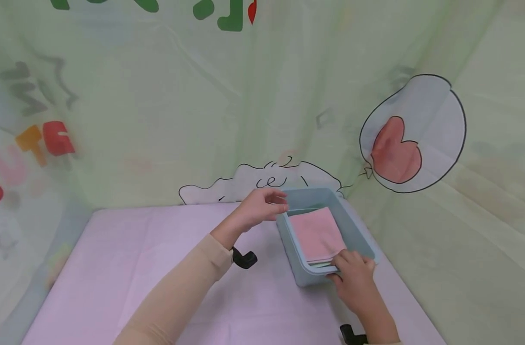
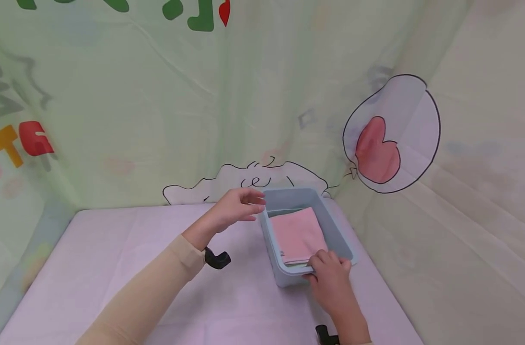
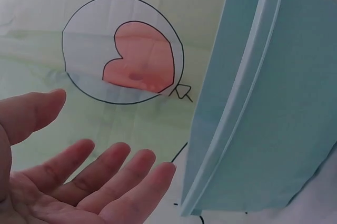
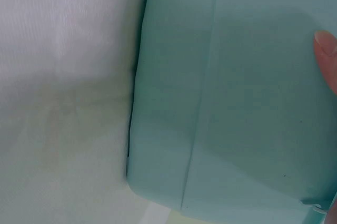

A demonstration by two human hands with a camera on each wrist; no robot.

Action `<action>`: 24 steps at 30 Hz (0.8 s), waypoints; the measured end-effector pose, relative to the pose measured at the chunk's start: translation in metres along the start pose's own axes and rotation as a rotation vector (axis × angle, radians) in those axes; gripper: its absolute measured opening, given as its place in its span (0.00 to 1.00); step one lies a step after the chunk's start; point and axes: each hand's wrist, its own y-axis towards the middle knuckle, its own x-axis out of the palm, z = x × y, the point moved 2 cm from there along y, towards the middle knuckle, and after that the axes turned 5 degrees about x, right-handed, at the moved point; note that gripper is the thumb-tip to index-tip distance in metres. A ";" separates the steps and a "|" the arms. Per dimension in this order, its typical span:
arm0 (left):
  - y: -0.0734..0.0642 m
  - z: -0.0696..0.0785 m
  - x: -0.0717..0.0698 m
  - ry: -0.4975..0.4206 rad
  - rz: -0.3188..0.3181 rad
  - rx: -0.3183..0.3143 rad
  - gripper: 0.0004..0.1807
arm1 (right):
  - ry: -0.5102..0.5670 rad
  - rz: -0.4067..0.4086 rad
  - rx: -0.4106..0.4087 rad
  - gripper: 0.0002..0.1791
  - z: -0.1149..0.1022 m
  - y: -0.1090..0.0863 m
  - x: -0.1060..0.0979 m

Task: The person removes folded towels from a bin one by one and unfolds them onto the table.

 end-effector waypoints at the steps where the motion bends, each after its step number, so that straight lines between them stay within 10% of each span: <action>1: 0.003 0.001 0.001 -0.022 -0.006 -0.007 0.25 | -0.001 0.000 -0.003 0.26 -0.001 0.000 -0.001; 24: 0.055 -0.014 0.020 -0.181 -0.114 -0.153 0.26 | 0.025 0.038 -0.030 0.31 -0.017 -0.014 -0.006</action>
